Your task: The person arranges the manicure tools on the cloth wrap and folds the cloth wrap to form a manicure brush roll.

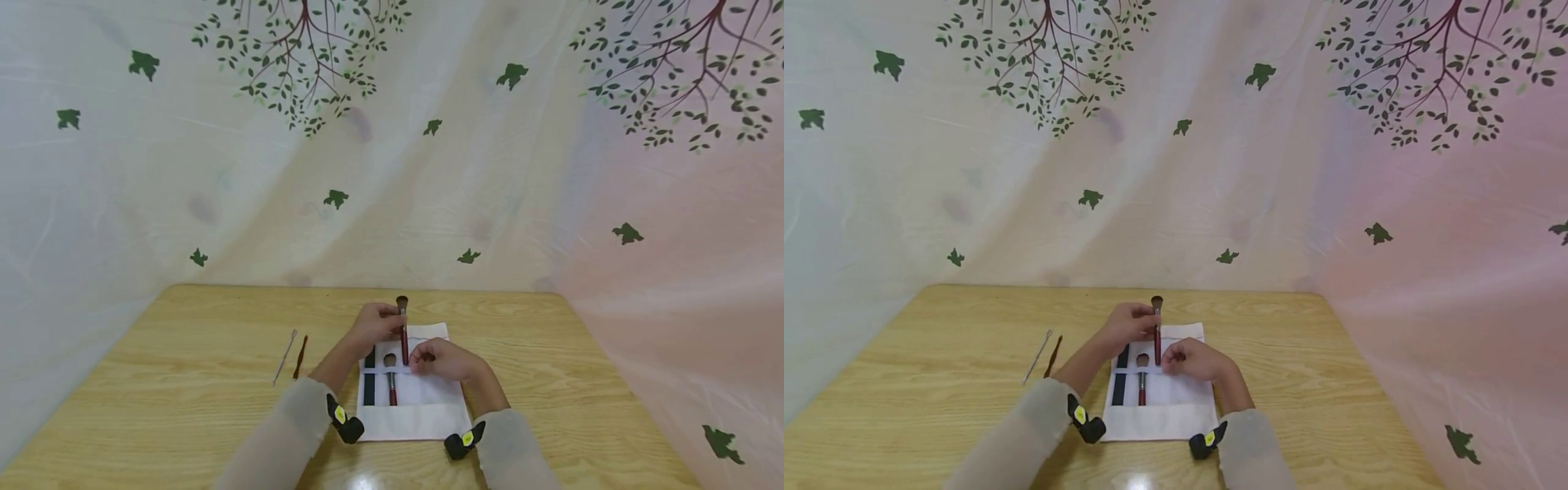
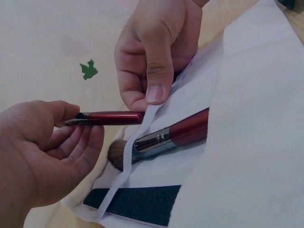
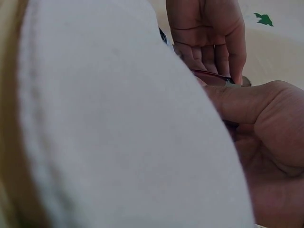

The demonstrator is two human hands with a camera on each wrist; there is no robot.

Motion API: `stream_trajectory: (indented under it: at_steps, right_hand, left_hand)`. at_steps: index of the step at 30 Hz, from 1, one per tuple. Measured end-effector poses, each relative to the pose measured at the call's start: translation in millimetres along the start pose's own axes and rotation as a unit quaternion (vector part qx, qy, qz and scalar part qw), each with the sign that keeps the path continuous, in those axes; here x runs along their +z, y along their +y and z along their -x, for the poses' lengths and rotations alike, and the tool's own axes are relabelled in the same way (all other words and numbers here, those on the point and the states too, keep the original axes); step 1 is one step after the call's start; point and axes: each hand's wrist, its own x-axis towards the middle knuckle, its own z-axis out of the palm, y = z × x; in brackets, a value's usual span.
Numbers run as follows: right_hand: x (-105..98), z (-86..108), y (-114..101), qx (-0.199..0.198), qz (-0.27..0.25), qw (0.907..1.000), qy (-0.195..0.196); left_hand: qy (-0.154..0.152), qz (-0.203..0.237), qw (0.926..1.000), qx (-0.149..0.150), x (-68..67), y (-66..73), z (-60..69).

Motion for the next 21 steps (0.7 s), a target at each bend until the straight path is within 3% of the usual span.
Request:
stream_trajectory:
  at_steps: [7,14,21]
  right_hand:
    - [0.6,0.4,-1.2,0.0,0.006,1.0,0.004]
    - [0.5,0.7,-0.9,-0.003,0.01,0.9999,0.001]
    - [0.7,0.6,-1.1,0.001,0.009,1.0,-0.001]
  left_hand:
    - [-0.007,-0.006,0.9999,-0.007,1.3,-1.4,3.4]
    - [-0.042,-0.059,0.9974,0.006,-2.8,-2.0,6.5]
    - [-0.06,-0.081,0.9949,0.004,-5.9,-3.1,5.1]
